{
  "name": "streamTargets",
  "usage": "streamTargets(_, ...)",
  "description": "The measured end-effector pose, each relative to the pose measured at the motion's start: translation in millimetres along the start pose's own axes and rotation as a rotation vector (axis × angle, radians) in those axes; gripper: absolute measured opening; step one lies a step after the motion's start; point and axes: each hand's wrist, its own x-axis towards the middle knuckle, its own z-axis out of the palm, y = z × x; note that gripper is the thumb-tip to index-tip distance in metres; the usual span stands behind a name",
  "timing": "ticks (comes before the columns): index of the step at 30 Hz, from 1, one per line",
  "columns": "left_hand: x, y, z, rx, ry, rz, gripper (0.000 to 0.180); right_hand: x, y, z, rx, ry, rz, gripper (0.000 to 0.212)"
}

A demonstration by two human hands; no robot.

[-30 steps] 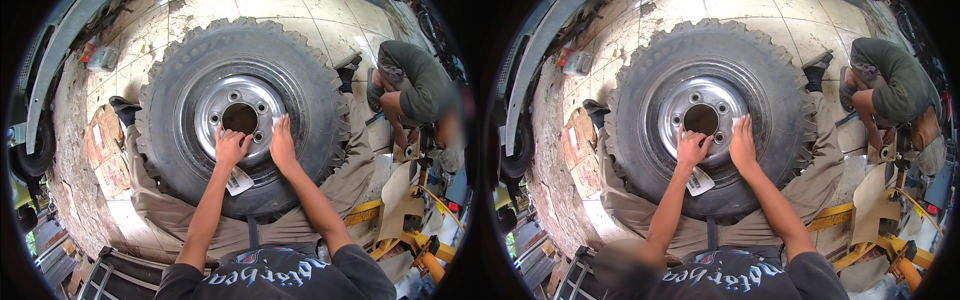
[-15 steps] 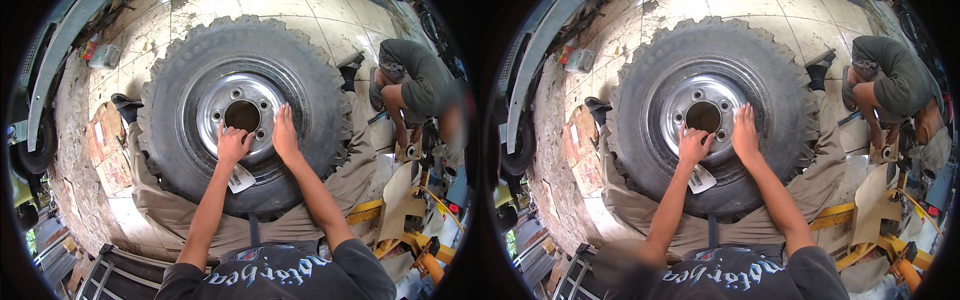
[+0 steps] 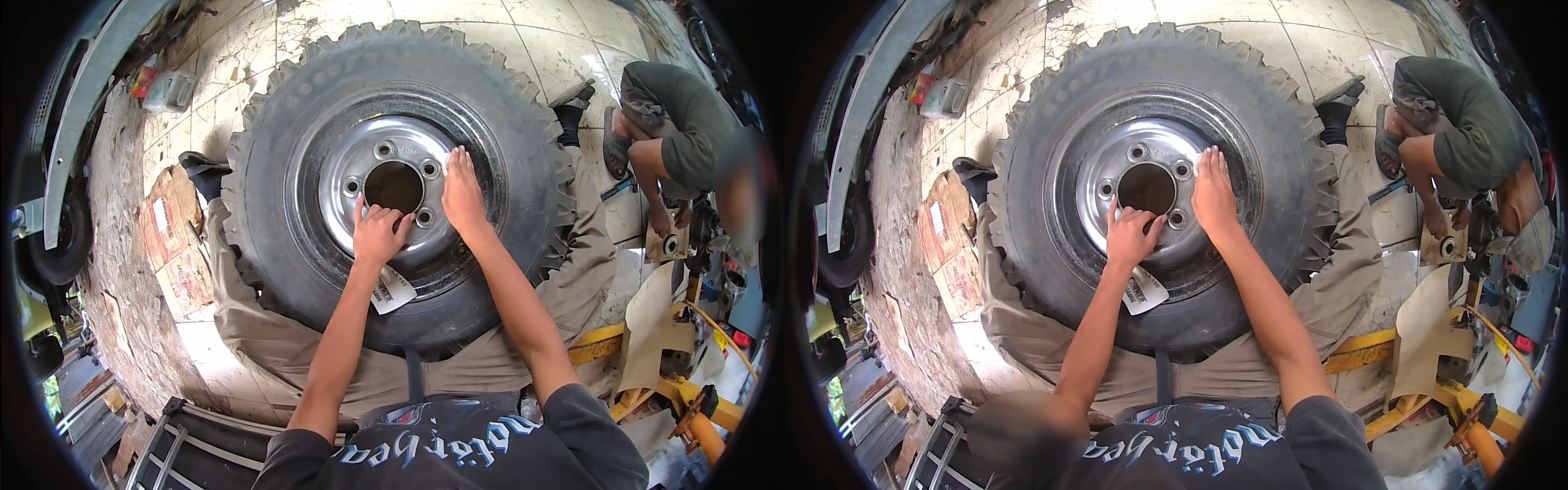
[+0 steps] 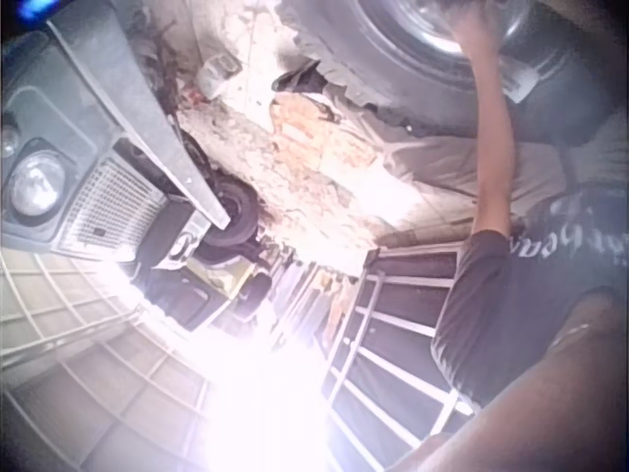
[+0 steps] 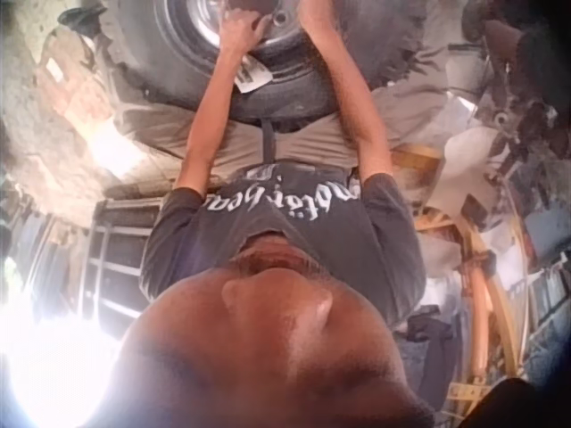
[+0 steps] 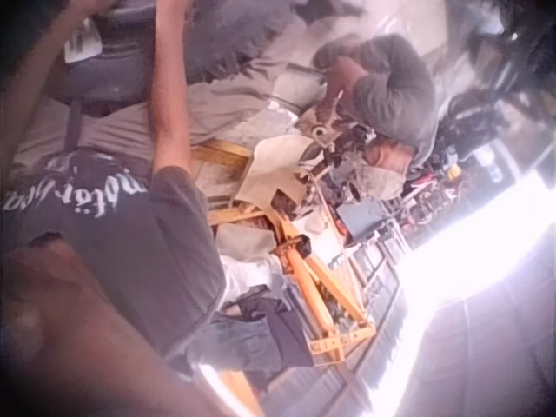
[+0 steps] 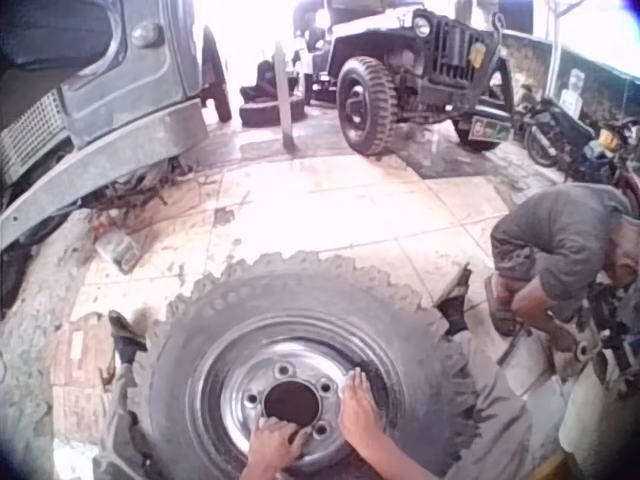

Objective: The person scrubs the center hub and inner rim of a large vehicle tire using a small abrasive pad. They repeatedly rub the metal surface in circular motions to remove dirt or oxidation.

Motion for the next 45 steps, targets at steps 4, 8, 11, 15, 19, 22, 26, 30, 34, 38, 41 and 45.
streamTargets(4,-6.1,-3.0,0.0,0.002,-0.016,-0.016,0.028,-36.9,-3.7,-11.7,-0.004,-0.085,-0.018,0.051)
streamTargets(8,-6.5,-5.0,-4.4,0.002,-0.01,-0.032,0.025,-77.3,-7.3,-2.8,-0.025,-0.111,0.022,0.051)
streamTargets(11,1.7,-1.5,0.2,0.006,-0.004,0.004,0.025,-26.0,-3.1,3.1,-0.043,0.025,0.014,0.051)
streamTargets(15,1.9,1.9,-1.9,0.016,-0.029,0.008,0.027,0.2,2.7,-3.8,-0.039,-0.003,-0.024,0.049)
streamTargets(19,-5.4,-4.7,-1.4,0.001,-0.005,-0.028,0.026,-73.3,-8.8,-15.4,-0.087,-0.147,-0.01,0.051)
streamTargets(22,-3.2,-2.3,-2.0,0.007,-0.002,-0.027,0.026,-62.0,-10.4,1.0,-0.062,-0.05,0.037,0.052)
streamTargets(26,2.0,3.8,0.5,0.0,-0.01,-0.001,0.025,6.6,4.4,0.7,-0.029,-0.022,0.001,0.052)
streamTargets(30,-3.4,-3.3,-2.6,-0.005,-0.005,-0.005,0.024,-21.4,-1.3,-7.0,-0.054,-0.127,-0.008,0.055)
streamTargets(34,-4.7,-2.3,-3.1,-0.002,0.002,-0.02,0.023,-78.1,-3.9,-13.1,-0.004,-0.176,0.016,0.054)
streamTargets(38,-1.0,-1.3,-0.5,0.008,-0.016,-0.013,0.023,-23.0,3.0,2.8,-0.016,0.001,0.003,0.052)
streamTargets(41,0.5,-0.7,2.7,0.007,-0.007,0.006,0.023,5.0,9.5,0.9,-0.002,-0.006,0.017,0.051)
streamTargets(45,-4.2,-3.3,-1.4,-0.021,0.017,-0.019,0.025,-60.2,4.4,-8.5,0.008,-0.094,-0.043,0.051)
